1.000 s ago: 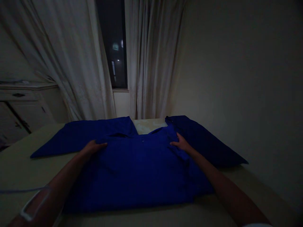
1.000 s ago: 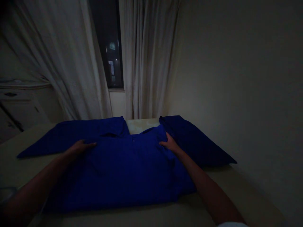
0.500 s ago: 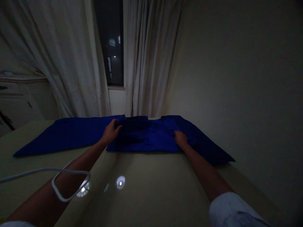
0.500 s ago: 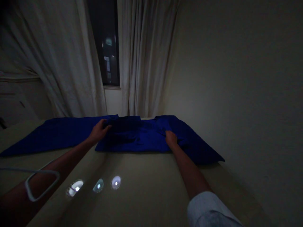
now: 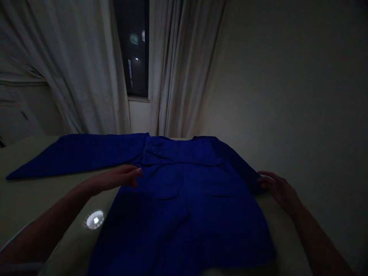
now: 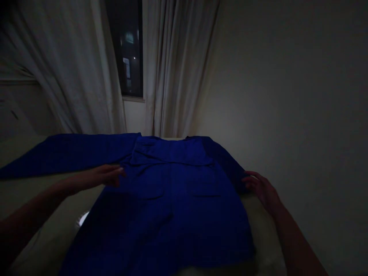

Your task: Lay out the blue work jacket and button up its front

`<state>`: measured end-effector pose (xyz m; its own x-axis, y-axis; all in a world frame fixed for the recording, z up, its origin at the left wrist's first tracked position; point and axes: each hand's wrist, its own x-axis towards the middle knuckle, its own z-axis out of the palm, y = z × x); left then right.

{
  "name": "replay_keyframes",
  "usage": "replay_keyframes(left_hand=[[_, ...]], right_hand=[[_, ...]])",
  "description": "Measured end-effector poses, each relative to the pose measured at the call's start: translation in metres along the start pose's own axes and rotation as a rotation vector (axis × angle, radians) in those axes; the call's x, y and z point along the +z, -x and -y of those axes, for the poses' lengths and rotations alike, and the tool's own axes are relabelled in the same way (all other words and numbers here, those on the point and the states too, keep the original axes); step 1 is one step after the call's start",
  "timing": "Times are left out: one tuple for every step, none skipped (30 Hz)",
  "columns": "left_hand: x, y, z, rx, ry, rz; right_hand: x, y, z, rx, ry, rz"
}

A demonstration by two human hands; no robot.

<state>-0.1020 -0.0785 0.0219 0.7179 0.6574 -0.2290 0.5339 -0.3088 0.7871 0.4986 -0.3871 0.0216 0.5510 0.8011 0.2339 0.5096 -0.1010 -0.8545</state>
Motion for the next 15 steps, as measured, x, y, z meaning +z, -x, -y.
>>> replay_keyframes(left_hand=[[0.018, -0.017, -0.003, 0.062, -0.134, -0.08], [0.038, -0.034, -0.004, 0.137, -0.248, -0.157], [0.06, -0.05, -0.004, 0.199, -0.344, -0.228], [0.08, -0.064, -0.001, 0.244, -0.429, -0.277], [0.099, -0.074, 0.003, 0.273, -0.507, -0.294], [0.114, -0.082, 0.008, 0.289, -0.567, -0.292], [0.126, -0.087, 0.013, 0.299, -0.614, -0.278], [0.134, -0.089, 0.018, 0.303, -0.65, -0.258], [0.138, -0.089, 0.022, 0.302, -0.675, -0.241], [0.139, -0.089, 0.025, 0.3, -0.695, -0.228], [0.138, -0.088, 0.026, 0.297, -0.712, -0.222], [0.136, -0.087, 0.027, 0.297, -0.725, -0.223], [0.135, -0.086, 0.026, 0.302, -0.735, -0.226], [0.133, -0.086, 0.026, 0.31, -0.742, -0.233], [0.132, -0.086, 0.025, 0.318, -0.747, -0.24]], right_hand=[[0.014, -0.006, 0.013, 0.026, -0.017, 0.023], [0.034, -0.013, 0.027, 0.024, -0.003, 0.058], [0.058, -0.022, 0.041, 0.002, 0.043, 0.09], [0.087, -0.03, 0.055, -0.082, 0.119, 0.161], [0.118, -0.038, 0.066, -0.177, 0.177, 0.219], [0.151, -0.046, 0.075, -0.223, 0.186, 0.256], [0.187, -0.052, 0.082, -0.25, 0.187, 0.287], [0.224, -0.058, 0.087, -0.286, 0.204, 0.321], [0.261, -0.063, 0.091, -0.367, 0.293, 0.345], [0.296, -0.068, 0.094, -0.393, 0.317, 0.355], [0.329, -0.072, 0.098, -0.403, 0.331, 0.355], [0.358, -0.076, 0.102, -0.409, 0.348, 0.352], [0.38, -0.079, 0.106, -0.405, 0.353, 0.349], [0.396, -0.083, 0.109, -0.408, 0.357, 0.35], [0.403, -0.086, 0.112, -0.428, 0.359, 0.366]])
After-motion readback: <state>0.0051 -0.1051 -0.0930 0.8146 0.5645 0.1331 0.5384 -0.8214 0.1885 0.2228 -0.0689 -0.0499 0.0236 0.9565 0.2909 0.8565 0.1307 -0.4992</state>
